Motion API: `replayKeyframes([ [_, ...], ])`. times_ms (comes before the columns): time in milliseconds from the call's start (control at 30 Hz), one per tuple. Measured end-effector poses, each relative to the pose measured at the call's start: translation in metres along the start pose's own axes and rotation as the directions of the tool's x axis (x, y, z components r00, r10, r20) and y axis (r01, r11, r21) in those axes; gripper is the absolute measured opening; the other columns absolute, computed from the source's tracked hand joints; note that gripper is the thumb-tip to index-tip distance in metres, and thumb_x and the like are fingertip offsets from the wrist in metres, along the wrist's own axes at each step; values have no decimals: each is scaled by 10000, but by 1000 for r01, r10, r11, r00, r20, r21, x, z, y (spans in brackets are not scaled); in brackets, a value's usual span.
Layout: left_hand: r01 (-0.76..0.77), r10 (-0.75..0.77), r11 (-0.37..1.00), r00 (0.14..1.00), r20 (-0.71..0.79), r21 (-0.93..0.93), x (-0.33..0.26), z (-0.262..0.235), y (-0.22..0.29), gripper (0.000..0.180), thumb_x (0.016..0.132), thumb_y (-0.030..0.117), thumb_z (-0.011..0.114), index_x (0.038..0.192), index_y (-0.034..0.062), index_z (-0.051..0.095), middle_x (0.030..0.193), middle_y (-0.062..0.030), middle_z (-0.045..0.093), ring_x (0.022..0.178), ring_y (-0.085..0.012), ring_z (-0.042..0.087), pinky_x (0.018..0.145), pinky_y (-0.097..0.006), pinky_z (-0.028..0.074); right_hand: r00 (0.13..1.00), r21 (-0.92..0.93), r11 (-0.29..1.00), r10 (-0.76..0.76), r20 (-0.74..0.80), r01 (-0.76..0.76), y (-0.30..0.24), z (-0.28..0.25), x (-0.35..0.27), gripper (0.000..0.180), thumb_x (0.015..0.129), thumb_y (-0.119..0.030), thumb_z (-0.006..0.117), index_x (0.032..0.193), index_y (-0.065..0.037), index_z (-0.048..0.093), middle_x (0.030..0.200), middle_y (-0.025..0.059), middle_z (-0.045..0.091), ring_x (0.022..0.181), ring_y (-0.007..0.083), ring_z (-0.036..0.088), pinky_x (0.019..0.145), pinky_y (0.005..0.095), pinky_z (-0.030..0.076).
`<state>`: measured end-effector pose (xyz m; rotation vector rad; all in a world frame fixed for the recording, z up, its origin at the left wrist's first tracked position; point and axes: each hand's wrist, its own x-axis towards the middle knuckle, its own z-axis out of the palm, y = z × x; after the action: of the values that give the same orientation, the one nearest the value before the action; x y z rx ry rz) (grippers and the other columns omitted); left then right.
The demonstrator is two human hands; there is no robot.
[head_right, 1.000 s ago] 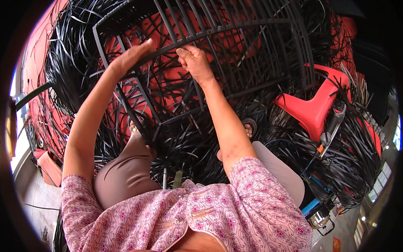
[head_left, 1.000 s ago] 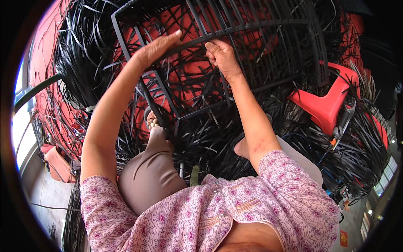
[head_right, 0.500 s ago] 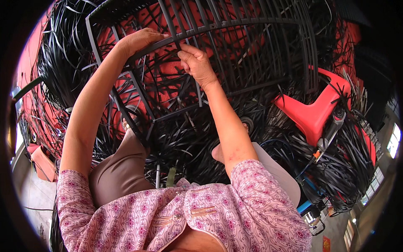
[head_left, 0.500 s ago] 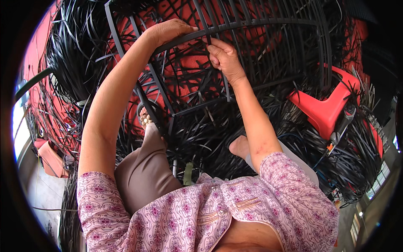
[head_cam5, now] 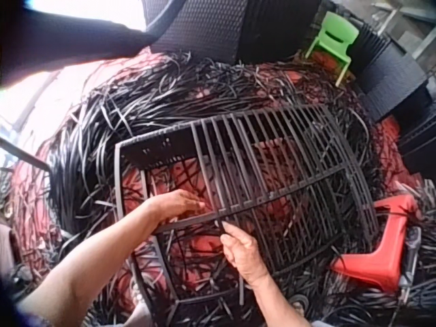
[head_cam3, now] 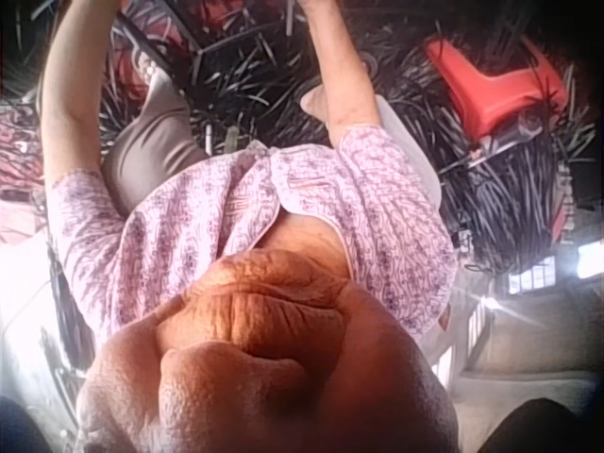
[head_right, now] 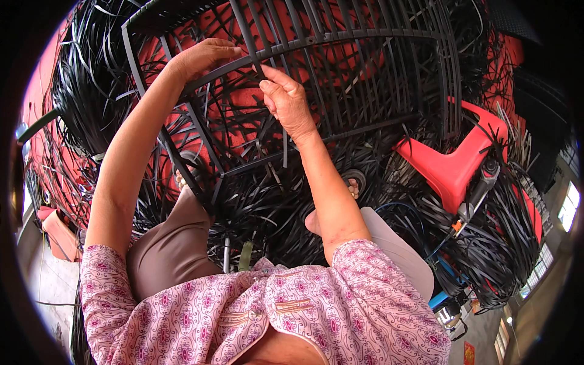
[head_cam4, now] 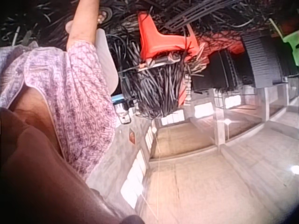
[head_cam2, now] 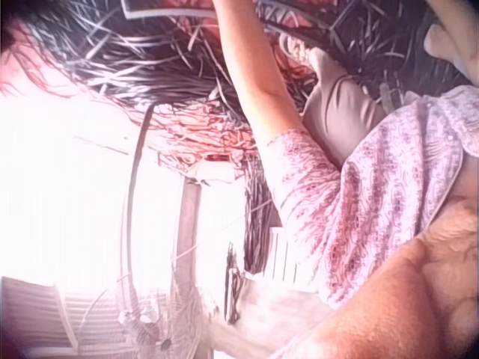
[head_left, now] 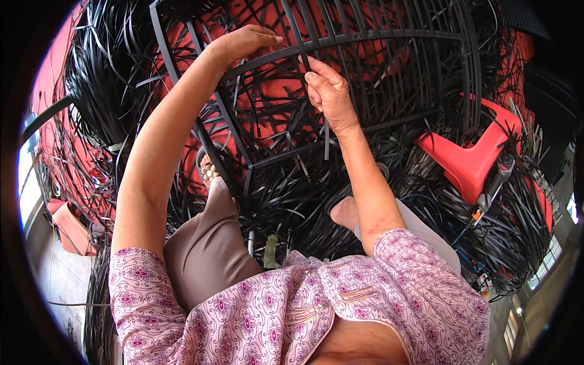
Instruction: The person secures black plastic strips onto a metal furniture frame with a pneumatic stapler and cuts excess material with pliers.
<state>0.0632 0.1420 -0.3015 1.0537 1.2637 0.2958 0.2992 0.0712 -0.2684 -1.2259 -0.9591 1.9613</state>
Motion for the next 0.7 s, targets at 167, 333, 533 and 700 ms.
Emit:
replayKeyframes([
  [167,-33,33,999,999,-8,15,7,-3,-11,339,957,371,567,1025,78,723,723,-8,639,597,-103,584,528,-281,478,1000,-35,999,2,-9,-2,-6,3,-3,380,956,-135,542,1322,-33,559,594,-73,409,489,4,363,419,170,307],
  [333,-39,39,999,999,-35,5,6,-2,-12,341,964,377,558,1030,87,723,704,-5,638,577,-104,595,504,-267,485,1000,-32,999,6,-2,-6,-9,5,-7,408,952,-131,537,1346,-25,533,584,-76,402,479,2,363,418,170,303],
  [533,-91,92,996,995,-38,25,11,-2,-21,337,968,377,551,1029,97,728,664,-1,627,548,-96,587,497,-267,486,1000,-7,1000,13,-13,-13,-17,11,-12,426,950,-134,532,1360,-20,518,580,-76,395,471,3,358,423,167,302],
  [700,-52,55,997,997,-54,55,5,-1,-12,330,960,379,563,1025,103,731,636,4,603,533,-91,569,483,-257,465,1000,-6,1000,-8,-5,8,-16,10,-12,425,954,-136,522,1360,-10,514,580,-79,399,473,1,360,426,165,303],
])
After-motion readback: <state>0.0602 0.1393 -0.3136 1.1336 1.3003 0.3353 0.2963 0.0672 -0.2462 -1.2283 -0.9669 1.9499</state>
